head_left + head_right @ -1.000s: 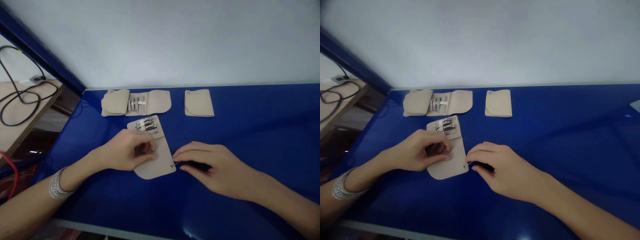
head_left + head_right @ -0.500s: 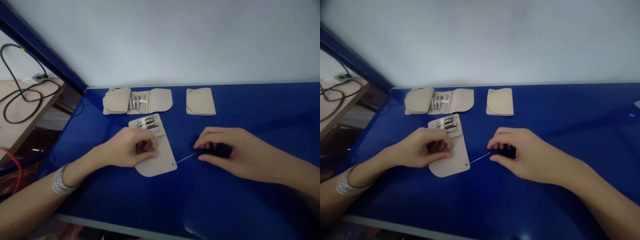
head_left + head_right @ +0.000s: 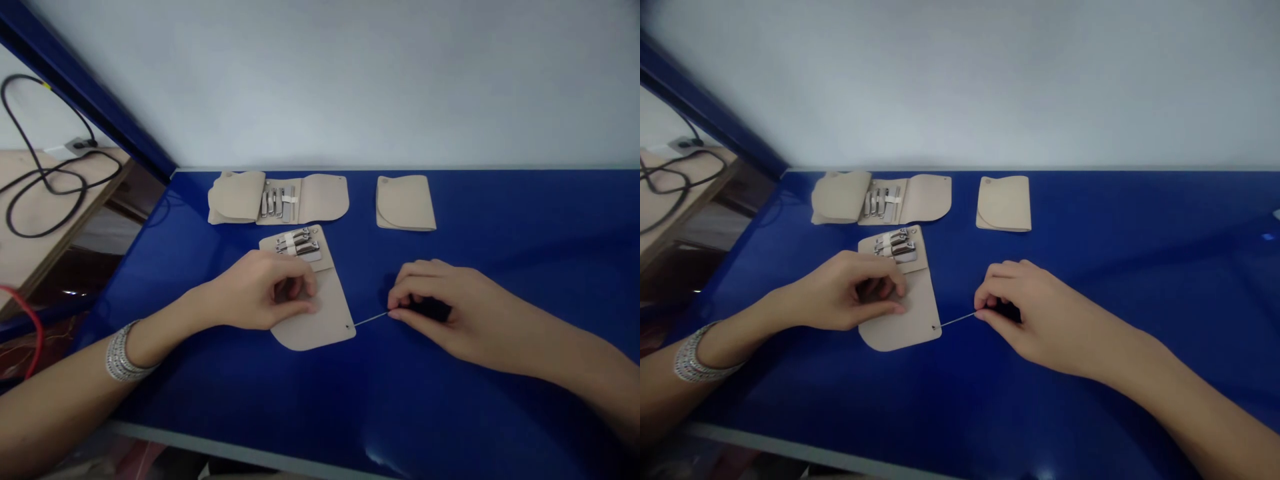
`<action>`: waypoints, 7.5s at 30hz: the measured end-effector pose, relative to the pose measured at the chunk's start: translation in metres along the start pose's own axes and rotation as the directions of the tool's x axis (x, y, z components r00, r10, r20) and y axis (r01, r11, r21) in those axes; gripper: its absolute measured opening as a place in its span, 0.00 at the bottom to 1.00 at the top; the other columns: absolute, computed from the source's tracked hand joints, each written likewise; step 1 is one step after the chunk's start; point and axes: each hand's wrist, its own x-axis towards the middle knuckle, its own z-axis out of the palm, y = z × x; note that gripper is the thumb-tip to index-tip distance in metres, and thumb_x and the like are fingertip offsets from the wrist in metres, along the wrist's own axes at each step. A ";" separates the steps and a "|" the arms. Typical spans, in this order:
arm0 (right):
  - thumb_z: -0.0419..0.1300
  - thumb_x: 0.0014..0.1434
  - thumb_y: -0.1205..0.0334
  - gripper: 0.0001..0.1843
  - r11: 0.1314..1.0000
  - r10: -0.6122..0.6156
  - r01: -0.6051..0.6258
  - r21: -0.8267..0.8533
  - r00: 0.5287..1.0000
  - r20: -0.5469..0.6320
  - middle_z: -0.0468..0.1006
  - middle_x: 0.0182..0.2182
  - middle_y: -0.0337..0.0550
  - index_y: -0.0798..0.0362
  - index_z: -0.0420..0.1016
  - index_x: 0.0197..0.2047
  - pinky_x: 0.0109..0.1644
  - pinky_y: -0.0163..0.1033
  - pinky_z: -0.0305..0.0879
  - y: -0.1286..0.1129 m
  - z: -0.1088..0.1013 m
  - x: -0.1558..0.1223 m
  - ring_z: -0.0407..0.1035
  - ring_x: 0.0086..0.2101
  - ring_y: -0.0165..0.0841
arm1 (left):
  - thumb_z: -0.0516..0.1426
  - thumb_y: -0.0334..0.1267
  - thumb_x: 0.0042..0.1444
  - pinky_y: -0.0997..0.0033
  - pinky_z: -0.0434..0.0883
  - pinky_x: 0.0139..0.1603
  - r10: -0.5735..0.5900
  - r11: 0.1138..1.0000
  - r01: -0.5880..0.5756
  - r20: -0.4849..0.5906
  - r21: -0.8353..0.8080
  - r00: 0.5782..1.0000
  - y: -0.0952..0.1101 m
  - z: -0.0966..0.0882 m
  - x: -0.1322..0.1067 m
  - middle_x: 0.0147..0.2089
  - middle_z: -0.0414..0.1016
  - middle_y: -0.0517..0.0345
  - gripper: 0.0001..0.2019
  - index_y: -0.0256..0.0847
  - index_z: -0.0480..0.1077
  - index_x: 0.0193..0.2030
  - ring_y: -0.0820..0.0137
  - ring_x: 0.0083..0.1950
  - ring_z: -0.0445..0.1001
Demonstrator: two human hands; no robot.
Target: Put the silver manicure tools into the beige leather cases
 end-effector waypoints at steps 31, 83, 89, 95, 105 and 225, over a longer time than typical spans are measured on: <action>0.56 0.62 0.63 0.05 0.999 -0.019 0.019 -0.039 1.000 0.004 0.74 0.32 0.39 0.49 0.72 0.34 0.41 0.42 0.58 -0.009 0.012 -0.001 0.65 0.32 0.33 | 0.61 0.42 0.56 0.81 0.66 0.28 0.007 1.000 -0.007 -0.011 -0.011 1.000 -0.001 0.001 0.000 0.28 0.74 0.61 0.09 0.38 0.74 0.37 0.78 0.27 0.70; 0.55 0.66 0.69 0.08 0.991 -0.060 0.072 0.116 0.993 -0.103 0.68 0.29 0.37 0.52 0.74 0.37 0.40 0.41 0.51 -0.035 0.039 0.012 0.61 0.31 0.29 | 0.62 0.43 0.56 0.81 0.63 0.27 0.002 1.000 -0.002 -0.020 0.015 1.000 0.000 0.001 0.001 0.27 0.73 0.64 0.09 0.38 0.74 0.36 0.80 0.26 0.69; 0.56 0.65 0.67 0.06 0.994 -0.067 0.075 0.082 0.992 -0.104 0.68 0.29 0.36 0.50 0.75 0.40 0.40 0.40 0.53 -0.027 0.033 0.009 0.62 0.31 0.29 | 0.62 0.43 0.56 0.81 0.64 0.28 0.019 1.000 -0.018 -0.028 0.017 0.999 -0.003 0.002 -0.002 0.27 0.73 0.63 0.10 0.38 0.74 0.36 0.79 0.26 0.69; 0.55 0.64 0.68 0.07 0.994 -0.068 0.075 0.085 0.994 -0.089 0.67 0.28 0.37 0.51 0.74 0.38 0.40 0.41 0.53 -0.027 0.032 0.008 0.61 0.30 0.30 | 0.62 0.43 0.56 0.81 0.64 0.28 0.014 1.000 -0.013 -0.021 0.020 1.000 -0.003 0.001 -0.001 0.27 0.73 0.64 0.09 0.38 0.73 0.36 0.80 0.26 0.69; 0.55 0.65 0.69 0.08 0.990 -0.072 0.086 0.113 0.990 -0.122 0.66 0.28 0.36 0.52 0.73 0.36 0.40 0.41 0.52 -0.034 0.037 0.011 0.61 0.30 0.29 | 0.61 0.43 0.56 0.81 0.63 0.28 0.007 1.000 -0.006 -0.014 0.013 1.000 -0.001 0.001 0.001 0.26 0.72 0.64 0.09 0.38 0.74 0.36 0.79 0.25 0.69; 0.57 0.63 0.69 0.07 0.998 -0.041 0.048 0.034 0.982 -0.183 0.70 0.30 0.37 0.49 0.74 0.41 0.44 0.43 0.56 -0.024 0.035 0.010 0.65 0.32 0.30 | 0.58 0.25 0.52 0.83 0.67 0.28 0.130 0.978 -0.123 0.028 -0.166 0.991 0.001 0.006 -0.002 0.31 0.76 0.59 0.10 0.36 0.75 0.41 0.79 0.28 0.71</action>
